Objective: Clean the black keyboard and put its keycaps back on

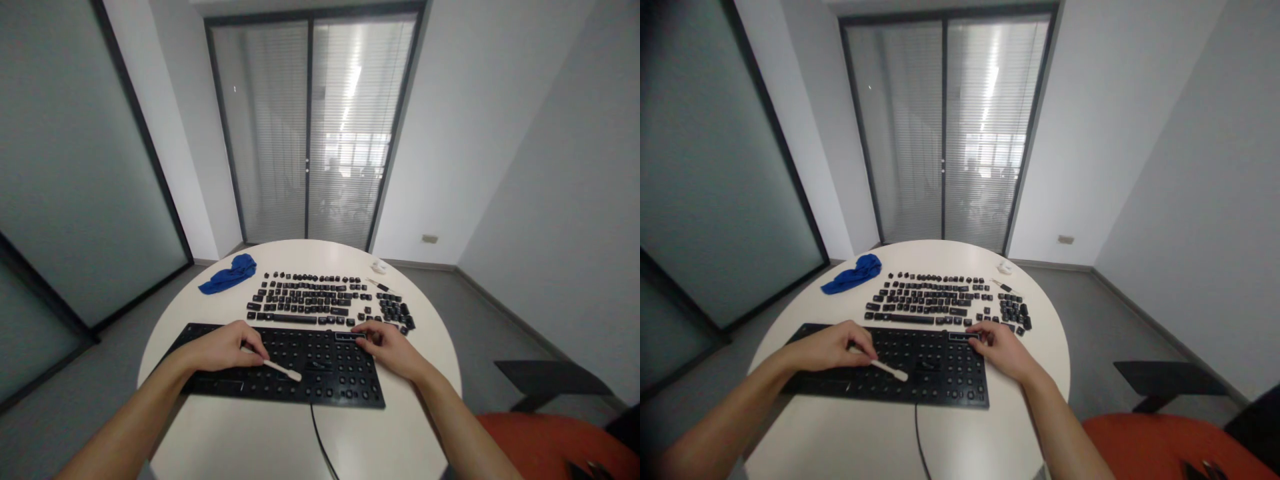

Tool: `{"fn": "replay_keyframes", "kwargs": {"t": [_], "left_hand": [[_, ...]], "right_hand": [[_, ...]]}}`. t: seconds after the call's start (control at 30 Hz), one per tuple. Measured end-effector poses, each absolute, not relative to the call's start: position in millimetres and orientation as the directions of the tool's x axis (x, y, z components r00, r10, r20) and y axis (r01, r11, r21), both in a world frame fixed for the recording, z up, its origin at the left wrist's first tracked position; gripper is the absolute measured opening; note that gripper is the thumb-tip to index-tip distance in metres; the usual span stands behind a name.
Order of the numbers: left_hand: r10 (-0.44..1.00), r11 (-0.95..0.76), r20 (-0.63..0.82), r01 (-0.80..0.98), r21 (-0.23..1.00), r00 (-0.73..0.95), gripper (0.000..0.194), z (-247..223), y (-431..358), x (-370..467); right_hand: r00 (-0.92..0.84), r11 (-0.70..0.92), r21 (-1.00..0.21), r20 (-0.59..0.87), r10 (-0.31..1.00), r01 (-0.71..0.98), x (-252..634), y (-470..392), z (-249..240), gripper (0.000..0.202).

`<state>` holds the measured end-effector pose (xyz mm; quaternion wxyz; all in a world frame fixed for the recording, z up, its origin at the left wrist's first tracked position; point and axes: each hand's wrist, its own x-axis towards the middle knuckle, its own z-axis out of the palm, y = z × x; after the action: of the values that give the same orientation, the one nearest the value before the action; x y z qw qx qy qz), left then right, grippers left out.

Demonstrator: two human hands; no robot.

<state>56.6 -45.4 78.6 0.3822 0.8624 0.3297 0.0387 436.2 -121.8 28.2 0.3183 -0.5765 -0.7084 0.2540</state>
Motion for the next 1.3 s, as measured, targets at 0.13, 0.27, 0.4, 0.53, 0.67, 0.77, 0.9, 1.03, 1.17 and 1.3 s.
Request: {"fn": "replay_keyframes", "kwargs": {"t": [0.13,0.27,0.4,0.53,0.67,0.77,0.9,1.03,1.17,1.3], "left_hand": [[0.563,-0.494,-0.255,0.567,0.659,0.786,0.023,78.4,-41.1,50.5],[0.589,-0.468,-0.264,0.588,0.659,0.764,0.024,81.2,-37.3,45.6],[0.596,-0.438,-0.292,0.608,0.662,0.748,0.025,79.5,-34.8,40.4],[0.589,-0.426,-0.286,0.591,0.685,0.755,0.026,75.5,-34.7,36.5],[0.577,-0.430,-0.299,0.594,0.680,0.760,0.023,78.3,-36.9,39.0],[0.616,-0.442,-0.192,0.537,0.718,0.764,0.022,83.3,-40.1,48.9],[0.674,-0.502,0.021,0.437,0.746,0.739,0.021,83.4,-44.3,72.4],[0.691,-0.600,0.208,0.390,0.699,0.692,0.023,77.1,-44.8,101.2],[0.655,-0.709,0.360,0.376,0.596,0.664,0.023,69.5,-50.1,133.2],[0.663,-0.729,0.481,0.349,0.589,0.573,0.021,55.9,-65.7,162.9]], "right_hand": [[-0.135,0.206,-0.723,0.156,0.979,0.660,435.9,-121.5,29.0,0.031],[-0.131,0.203,-0.716,0.156,0.979,0.667,436.4,-120.9,27.7,0.030],[-0.136,0.213,-0.722,0.164,0.977,0.658,437.2,-120.3,26.2,0.030],[-0.138,0.218,-0.719,0.169,0.976,0.660,437.7,-119.9,25.5,0.029],[-0.135,0.219,-0.725,0.173,0.976,0.653,438.1,-119.3,23.3,0.029],[-0.132,0.217,-0.719,0.173,0.976,0.661,437.8,-119.3,22.8,0.029],[-0.158,0.269,-0.698,0.220,0.963,0.664,435.8,-120.6,27.1,0.024],[-0.208,0.381,-0.662,0.328,0.922,0.646,432.0,-122.3,34.3,0.019],[-0.194,0.409,-0.635,0.382,0.904,0.656,427.2,-123.5,36.5,0.021],[-0.160,0.400,-0.671,0.390,0.907,0.624,419.2,-125.3,35.4,0.026]]}}
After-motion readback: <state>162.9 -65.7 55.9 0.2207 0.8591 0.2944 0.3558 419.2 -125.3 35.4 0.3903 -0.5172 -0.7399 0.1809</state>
